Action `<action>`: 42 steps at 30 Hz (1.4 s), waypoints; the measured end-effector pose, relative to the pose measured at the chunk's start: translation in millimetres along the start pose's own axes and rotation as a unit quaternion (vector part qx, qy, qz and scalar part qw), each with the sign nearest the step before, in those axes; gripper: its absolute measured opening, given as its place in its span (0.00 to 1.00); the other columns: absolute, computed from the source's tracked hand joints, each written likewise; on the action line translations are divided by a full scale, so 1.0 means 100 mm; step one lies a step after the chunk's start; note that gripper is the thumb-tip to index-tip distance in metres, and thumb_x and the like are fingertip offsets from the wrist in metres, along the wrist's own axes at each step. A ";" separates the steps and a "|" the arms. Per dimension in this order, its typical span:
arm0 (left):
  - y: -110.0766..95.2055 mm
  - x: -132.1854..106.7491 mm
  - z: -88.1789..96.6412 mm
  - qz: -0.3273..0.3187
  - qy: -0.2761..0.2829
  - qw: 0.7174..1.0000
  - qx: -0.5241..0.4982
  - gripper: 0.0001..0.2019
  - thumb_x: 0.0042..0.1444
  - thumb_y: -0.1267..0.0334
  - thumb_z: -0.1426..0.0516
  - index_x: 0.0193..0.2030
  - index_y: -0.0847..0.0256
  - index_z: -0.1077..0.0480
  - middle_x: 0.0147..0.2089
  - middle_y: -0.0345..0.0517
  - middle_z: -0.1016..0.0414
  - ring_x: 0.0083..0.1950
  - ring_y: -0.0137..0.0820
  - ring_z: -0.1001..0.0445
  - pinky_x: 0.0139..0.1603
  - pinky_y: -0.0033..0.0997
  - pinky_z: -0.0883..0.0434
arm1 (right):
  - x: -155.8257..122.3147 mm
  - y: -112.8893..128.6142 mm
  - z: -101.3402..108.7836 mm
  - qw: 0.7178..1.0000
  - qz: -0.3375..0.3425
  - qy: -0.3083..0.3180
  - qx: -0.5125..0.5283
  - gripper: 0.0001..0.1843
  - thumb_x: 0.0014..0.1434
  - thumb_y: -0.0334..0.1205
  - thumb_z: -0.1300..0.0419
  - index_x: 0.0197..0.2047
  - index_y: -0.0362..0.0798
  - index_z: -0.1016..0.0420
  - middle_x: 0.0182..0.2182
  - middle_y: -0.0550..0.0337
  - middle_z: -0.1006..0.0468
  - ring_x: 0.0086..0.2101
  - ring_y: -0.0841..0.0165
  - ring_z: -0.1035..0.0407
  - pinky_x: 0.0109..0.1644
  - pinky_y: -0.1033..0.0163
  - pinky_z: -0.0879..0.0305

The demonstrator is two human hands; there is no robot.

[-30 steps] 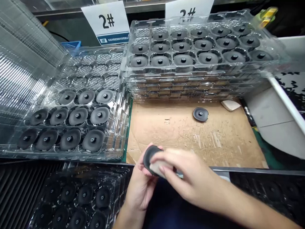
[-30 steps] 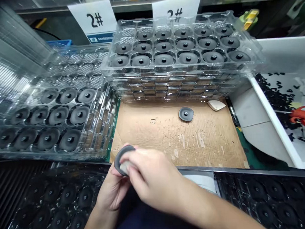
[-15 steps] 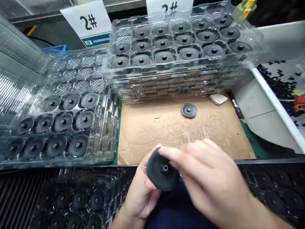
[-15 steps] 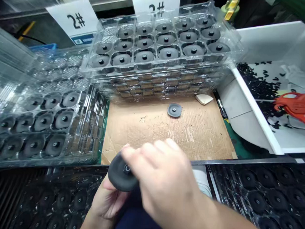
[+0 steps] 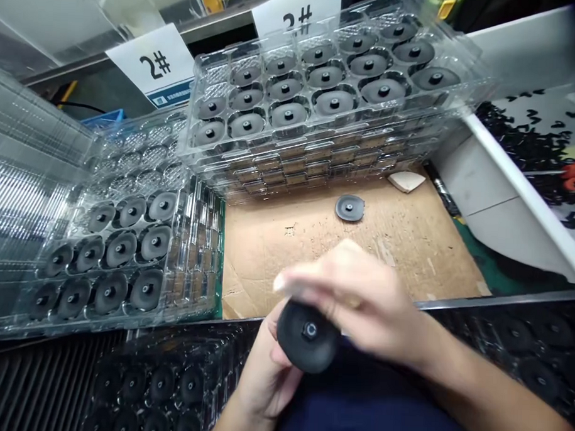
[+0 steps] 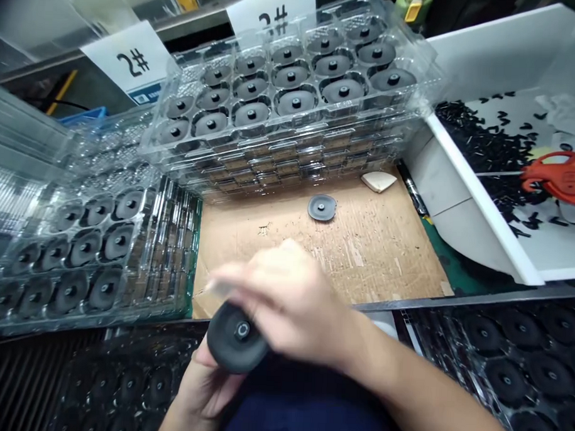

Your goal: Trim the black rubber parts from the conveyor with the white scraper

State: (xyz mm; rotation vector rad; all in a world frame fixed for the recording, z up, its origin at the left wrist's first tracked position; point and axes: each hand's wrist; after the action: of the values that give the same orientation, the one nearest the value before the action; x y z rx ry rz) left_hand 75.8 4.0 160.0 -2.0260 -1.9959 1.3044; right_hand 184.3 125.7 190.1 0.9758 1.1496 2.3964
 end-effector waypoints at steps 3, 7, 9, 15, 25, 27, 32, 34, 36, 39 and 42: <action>-0.02 0.01 -0.03 0.011 0.057 0.998 -0.039 0.25 0.40 0.62 0.31 0.48 0.53 0.27 0.47 0.42 0.21 0.46 0.37 0.22 0.48 0.30 0.27 | -0.17 -0.31 -0.01 0.979 -0.200 -0.047 -0.015 0.11 0.63 0.35 0.47 0.47 0.48 0.26 0.42 0.58 0.21 0.41 0.69 0.29 0.41 0.64 0.36; 0.01 0.03 0.07 -0.020 0.061 0.996 -0.057 0.24 0.40 0.62 0.32 0.48 0.50 0.26 0.49 0.41 0.21 0.47 0.35 0.22 0.48 0.28 0.27 | -0.65 -0.58 -0.28 0.971 -0.230 0.049 -0.034 0.12 0.63 0.38 0.48 0.45 0.50 0.24 0.31 0.59 0.21 0.31 0.68 0.29 0.36 0.62 0.37; 0.03 0.05 0.11 -0.029 0.044 0.997 -0.050 0.25 0.41 0.63 0.32 0.49 0.50 0.26 0.50 0.42 0.21 0.47 0.35 0.22 0.48 0.27 0.27 | -0.82 -0.62 -0.40 0.972 -0.221 0.072 -0.029 0.11 0.62 0.39 0.46 0.37 0.50 0.21 0.24 0.61 0.23 0.27 0.68 0.30 0.33 0.62 0.37; 0.00 0.07 0.02 -0.064 0.022 0.997 -0.028 0.28 0.35 0.62 0.30 0.47 0.49 0.26 0.51 0.40 0.22 0.47 0.34 0.22 0.50 0.26 0.28 | -0.51 -0.28 -0.17 0.968 -0.248 -0.027 -0.029 0.12 0.64 0.37 0.48 0.49 0.50 0.27 0.38 0.58 0.21 0.31 0.70 0.28 0.31 0.66 0.35; -0.02 0.08 -0.02 -0.115 -0.059 0.992 0.003 0.29 0.28 0.65 0.28 0.44 0.51 0.24 0.47 0.41 0.20 0.45 0.32 0.22 0.44 0.22 0.26 | -0.21 0.17 0.03 0.993 -0.115 0.011 -0.031 0.13 0.61 0.27 0.46 0.46 0.48 0.25 0.29 0.62 0.22 0.27 0.72 0.32 0.32 0.65 0.39; -0.03 0.09 -0.05 -0.112 -0.050 0.992 0.015 0.29 0.28 0.67 0.28 0.43 0.52 0.24 0.46 0.41 0.20 0.47 0.32 0.23 0.45 0.21 0.27 | -0.18 0.17 0.01 0.996 -0.067 -0.051 0.000 0.14 0.61 0.27 0.46 0.48 0.45 0.27 0.34 0.58 0.21 0.33 0.71 0.30 0.37 0.64 0.38; -0.06 0.13 -0.04 -0.101 -0.061 0.993 0.007 0.27 0.34 0.64 0.29 0.45 0.50 0.26 0.49 0.41 0.22 0.47 0.33 0.23 0.37 0.17 0.27 | -0.27 0.00 -0.02 0.987 -0.137 0.016 0.089 0.11 0.61 0.31 0.45 0.42 0.50 0.22 0.29 0.62 0.22 0.28 0.73 0.31 0.31 0.68 0.36; -0.08 0.13 -0.02 -0.102 -0.058 0.993 -0.004 0.26 0.36 0.63 0.30 0.46 0.48 0.26 0.49 0.40 0.22 0.48 0.34 0.23 0.38 0.18 0.27 | -0.47 -0.21 -0.06 0.972 -0.218 0.036 0.078 0.11 0.62 0.36 0.45 0.43 0.52 0.22 0.31 0.62 0.21 0.29 0.72 0.30 0.31 0.68 0.35; -0.09 0.13 0.00 -0.100 -0.049 0.994 -0.010 0.25 0.36 0.61 0.30 0.45 0.49 0.26 0.50 0.41 0.23 0.49 0.36 0.23 0.43 0.21 0.27 | -0.68 -0.45 -0.14 0.960 -0.277 0.024 0.033 0.12 0.62 0.39 0.46 0.44 0.52 0.22 0.35 0.59 0.20 0.33 0.68 0.27 0.35 0.65 0.33; -0.09 0.12 -0.02 -0.083 -0.044 0.995 -0.012 0.28 0.35 0.56 0.30 0.48 0.51 0.27 0.52 0.44 0.24 0.50 0.39 0.24 0.52 0.29 0.29 | -0.85 -0.68 -0.21 0.951 -0.308 0.022 -0.002 0.11 0.60 0.39 0.44 0.42 0.50 0.21 0.33 0.58 0.19 0.34 0.65 0.26 0.37 0.61 0.32; -0.07 0.12 -0.05 -0.072 -0.046 0.996 -0.011 0.30 0.35 0.56 0.30 0.48 0.51 0.28 0.53 0.45 0.24 0.51 0.40 0.25 0.54 0.33 0.30 | -0.69 -0.57 -0.14 0.952 -0.307 0.002 0.000 0.12 0.61 0.39 0.46 0.44 0.49 0.23 0.37 0.57 0.20 0.36 0.65 0.26 0.37 0.61 0.32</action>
State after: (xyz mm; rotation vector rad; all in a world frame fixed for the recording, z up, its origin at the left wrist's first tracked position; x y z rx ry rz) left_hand 70.8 17.5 161.1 -1.8229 -2.1584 1.3736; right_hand 223.5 117.5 108.7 0.5032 1.2301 1.8917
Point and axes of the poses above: each hand's wrist, its own x-axis towards the middle knuckle, its own z-axis out of the back of the hand, y = z × x
